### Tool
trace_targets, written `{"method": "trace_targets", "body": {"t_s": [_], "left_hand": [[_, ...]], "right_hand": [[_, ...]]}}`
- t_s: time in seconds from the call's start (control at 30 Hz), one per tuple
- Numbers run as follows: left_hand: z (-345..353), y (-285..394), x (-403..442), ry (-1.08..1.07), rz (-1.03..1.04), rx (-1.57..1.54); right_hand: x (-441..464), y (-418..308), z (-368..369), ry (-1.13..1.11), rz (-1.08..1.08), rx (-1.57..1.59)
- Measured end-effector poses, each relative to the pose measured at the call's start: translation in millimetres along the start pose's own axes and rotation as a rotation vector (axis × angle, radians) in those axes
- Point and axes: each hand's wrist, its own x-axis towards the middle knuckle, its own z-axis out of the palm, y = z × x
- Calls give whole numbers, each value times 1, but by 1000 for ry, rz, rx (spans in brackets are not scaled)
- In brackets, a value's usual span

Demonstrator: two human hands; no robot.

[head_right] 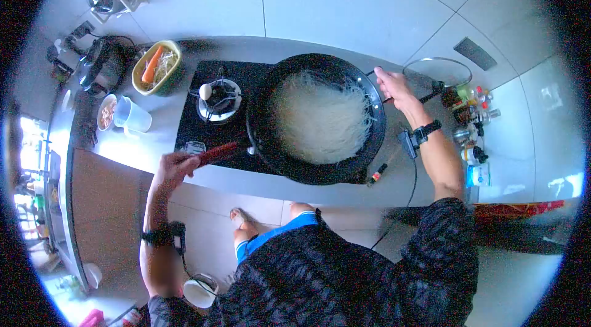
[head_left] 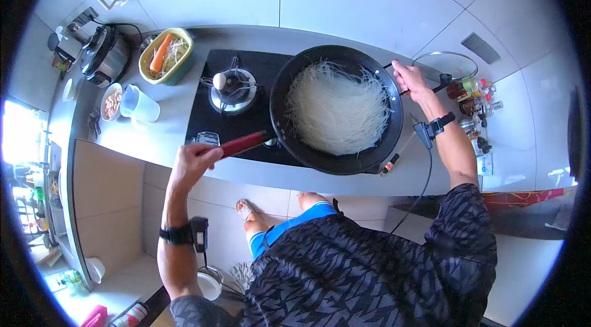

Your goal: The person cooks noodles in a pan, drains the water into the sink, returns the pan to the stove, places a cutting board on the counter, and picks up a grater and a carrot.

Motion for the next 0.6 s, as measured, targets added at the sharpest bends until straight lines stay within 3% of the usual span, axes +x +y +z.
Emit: {"method": "trace_targets", "body": {"t_s": [0.23, 0.6], "left_hand": [[-81, -62, -118, 199, -45, -136], [-267, -194, -291, 556, -107, -283]], "right_hand": [[-73, -96, 106, -174, -19, -48], [-184, -236, 390, -458, -46, -115]]}}
